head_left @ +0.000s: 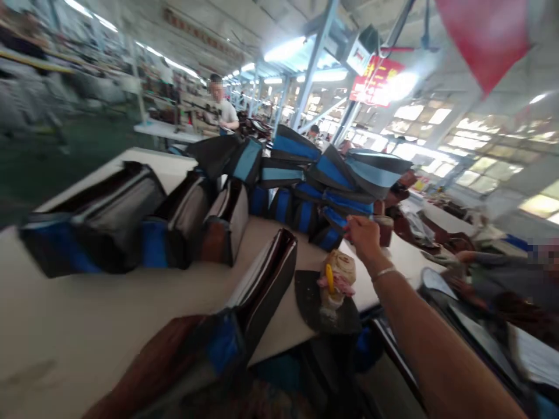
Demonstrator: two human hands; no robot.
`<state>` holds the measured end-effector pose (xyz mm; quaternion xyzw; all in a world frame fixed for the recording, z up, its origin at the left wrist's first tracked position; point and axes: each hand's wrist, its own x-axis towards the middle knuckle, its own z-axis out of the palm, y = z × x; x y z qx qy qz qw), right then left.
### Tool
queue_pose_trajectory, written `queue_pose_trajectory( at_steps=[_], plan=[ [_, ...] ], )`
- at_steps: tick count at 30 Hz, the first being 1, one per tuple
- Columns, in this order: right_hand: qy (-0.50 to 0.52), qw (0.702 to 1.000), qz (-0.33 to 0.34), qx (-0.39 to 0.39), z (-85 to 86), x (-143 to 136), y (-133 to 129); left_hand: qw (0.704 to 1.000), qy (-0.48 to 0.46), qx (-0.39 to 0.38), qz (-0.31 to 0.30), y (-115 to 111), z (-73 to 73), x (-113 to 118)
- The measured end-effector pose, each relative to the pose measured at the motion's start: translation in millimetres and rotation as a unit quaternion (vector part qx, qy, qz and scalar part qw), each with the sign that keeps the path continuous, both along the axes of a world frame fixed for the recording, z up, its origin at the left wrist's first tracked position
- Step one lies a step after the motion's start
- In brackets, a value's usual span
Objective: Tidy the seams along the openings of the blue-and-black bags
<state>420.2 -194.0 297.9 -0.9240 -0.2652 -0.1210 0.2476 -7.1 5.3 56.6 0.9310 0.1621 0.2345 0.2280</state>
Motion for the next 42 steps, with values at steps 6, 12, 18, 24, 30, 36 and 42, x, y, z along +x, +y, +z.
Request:
queue_pose_trajectory(
  at_steps=[6,12,18,24,30,36,42],
  plan=[
    [0.033,0.955,0.206,0.209,-66.4,-164,-9,0.996,0.026,-0.086,0.011,-32,7.2,-24],
    [-0.008,0.887,0.435,0.155,-81.9,-243,-41,0.994,0.052,-0.081,-0.050,-59,24.2,-33],
    [-0.044,0.857,0.512,0.047,-72.3,-255,-53,0.990,0.074,0.050,-0.108,-35,100.5,-17],
    [-0.028,0.863,0.505,-0.011,-59.9,-256,-64,0.928,0.022,0.106,-0.356,-43,197.4,50],
    [-0.003,0.869,0.494,-0.017,-56.6,-240,-84,0.859,0.131,0.211,-0.448,-58,226.9,89],
    [0.084,0.860,0.498,0.069,-76.2,-223,-95,0.844,0.181,0.165,-0.477,-64,228.5,102],
    [0.163,0.864,0.459,0.124,-55.3,-223,-105,0.864,0.196,0.014,-0.463,-70,239.0,101]
  ],
)
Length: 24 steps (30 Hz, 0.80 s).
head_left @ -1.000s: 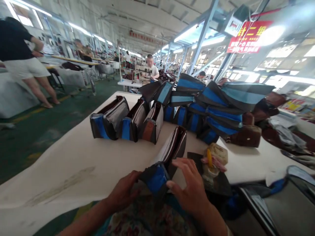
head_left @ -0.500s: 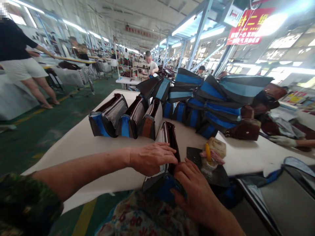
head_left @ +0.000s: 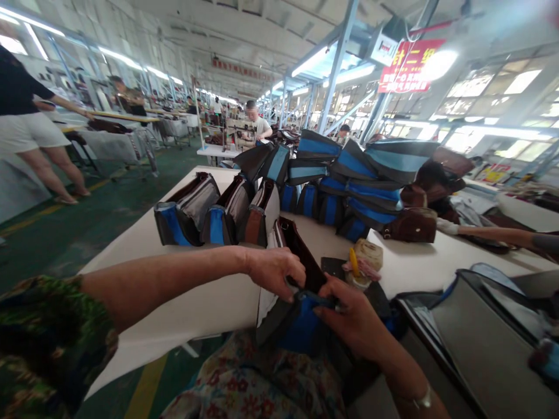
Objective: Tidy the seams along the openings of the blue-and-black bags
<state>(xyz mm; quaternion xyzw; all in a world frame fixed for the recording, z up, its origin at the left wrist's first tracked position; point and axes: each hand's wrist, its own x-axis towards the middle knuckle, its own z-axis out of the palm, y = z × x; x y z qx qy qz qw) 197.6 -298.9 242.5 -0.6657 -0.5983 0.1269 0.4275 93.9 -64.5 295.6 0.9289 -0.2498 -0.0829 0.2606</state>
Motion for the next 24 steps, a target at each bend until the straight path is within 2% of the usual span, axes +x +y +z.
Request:
queue_pose_trajectory(
  at_steps=[4,6,8,11,13,19,24],
  plan=[
    [0.190,0.981,0.033,-0.023,29.3,-1,-21,0.977,0.128,-0.158,0.065,-21,25.2,-21],
    [0.255,0.964,0.066,-0.037,31.7,0,-30,0.952,0.192,-0.208,0.115,-34,27.8,-32],
    [0.282,0.954,0.088,-0.052,26.2,1,-35,0.931,0.221,-0.245,0.155,-44,21.8,-39],
    [0.280,0.954,0.094,-0.058,18.3,1,-38,0.916,0.219,-0.286,0.174,-52,8.1,-42],
    [0.278,0.954,0.092,-0.070,21.3,0,-39,0.911,0.223,-0.304,0.166,-55,3.5,-41],
    [0.238,0.965,0.067,-0.082,51.9,-13,-28,0.903,0.233,-0.320,0.166,-56,7.5,-36],
    [0.225,0.970,0.035,-0.085,53.6,-21,-15,0.900,0.235,-0.325,0.170,-54,6.0,-36]
  ],
)
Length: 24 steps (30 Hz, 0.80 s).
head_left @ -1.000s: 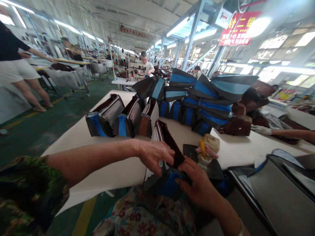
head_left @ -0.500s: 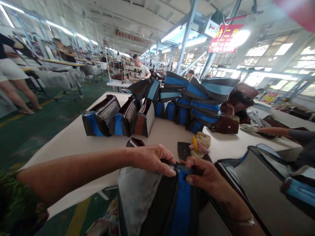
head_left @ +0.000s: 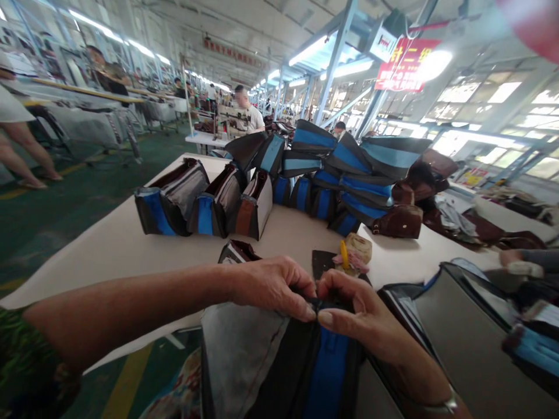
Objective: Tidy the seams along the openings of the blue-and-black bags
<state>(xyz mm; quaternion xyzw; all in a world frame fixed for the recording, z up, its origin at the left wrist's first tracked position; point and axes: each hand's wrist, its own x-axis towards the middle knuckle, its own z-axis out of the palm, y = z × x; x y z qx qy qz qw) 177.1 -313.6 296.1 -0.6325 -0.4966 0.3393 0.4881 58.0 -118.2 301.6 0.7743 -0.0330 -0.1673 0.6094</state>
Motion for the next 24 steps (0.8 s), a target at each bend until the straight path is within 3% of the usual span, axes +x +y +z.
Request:
queue_pose_trajectory(
  at_steps=[6,13,18,24],
  plan=[
    [0.082,0.996,0.000,-0.033,-13.7,5,1,0.999,0.029,0.005,0.019,1,-2.2,0],
    [0.079,0.996,-0.010,-0.035,-16.6,5,1,0.998,0.050,-0.023,0.030,-3,1.7,0],
    [0.069,0.996,-0.035,-0.038,-12.5,-1,1,0.997,0.007,0.060,0.058,-8,3.9,2],
    [0.039,0.996,-0.067,-0.040,-16.2,-5,-3,0.990,-0.056,0.126,0.041,-9,2.3,1]
  ],
)
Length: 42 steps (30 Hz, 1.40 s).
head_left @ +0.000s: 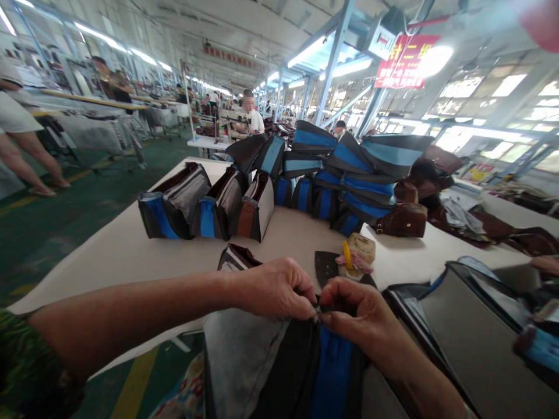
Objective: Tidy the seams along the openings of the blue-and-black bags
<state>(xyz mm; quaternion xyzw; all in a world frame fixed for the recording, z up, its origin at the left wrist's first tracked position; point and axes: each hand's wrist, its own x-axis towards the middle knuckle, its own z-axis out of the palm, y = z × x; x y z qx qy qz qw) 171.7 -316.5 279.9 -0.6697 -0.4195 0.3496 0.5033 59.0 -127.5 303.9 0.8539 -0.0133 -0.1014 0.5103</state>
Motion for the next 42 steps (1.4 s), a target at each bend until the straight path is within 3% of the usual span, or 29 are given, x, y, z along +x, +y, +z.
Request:
queue_pose_trajectory(
  at_steps=[5,11,14,17,19,21,24,26,29,35,39,42],
  plan=[
    [-0.080,0.995,-0.016,0.057,-3.7,-6,-2,0.999,-0.050,0.012,-0.010,2,-4.4,-2],
    [-0.243,0.960,0.041,0.133,3.4,-12,-9,0.996,0.025,-0.077,-0.023,10,1.7,-2],
    [-0.317,0.932,0.061,0.167,5.3,-12,-9,0.995,0.055,-0.070,-0.035,12,3.0,0],
    [-0.418,0.884,0.074,0.195,3.7,-13,-10,0.991,0.089,-0.072,-0.067,11,0.5,0],
    [-0.437,0.874,0.080,0.199,1.9,-14,-14,0.989,0.087,-0.092,-0.082,9,-0.8,-2],
    [-0.385,0.900,0.073,0.189,0.8,-15,-20,0.991,0.064,-0.083,-0.085,7,0.3,-6],
    [-0.217,0.968,0.002,0.123,4.2,-14,-27,0.996,0.026,-0.037,-0.072,2,6.5,-11],
    [-0.129,0.988,-0.035,0.076,11.7,-12,-28,0.998,0.006,-0.020,-0.061,-1,12.0,-15],
    [-0.090,0.996,0.017,0.021,29.1,-7,-22,0.998,-0.029,-0.006,-0.062,-6,20.5,-19],
    [-0.131,0.977,0.157,-0.056,58.5,2,-16,0.987,-0.123,0.026,-0.100,-10,36.0,-20],
    [-0.127,0.975,0.165,-0.080,67.5,-1,-13,0.976,-0.171,0.036,-0.134,-6,38.8,-16],
    [-0.194,0.971,0.114,-0.075,66.9,-14,-6,0.970,-0.189,0.032,-0.151,1,37.3,-14]
  ],
)
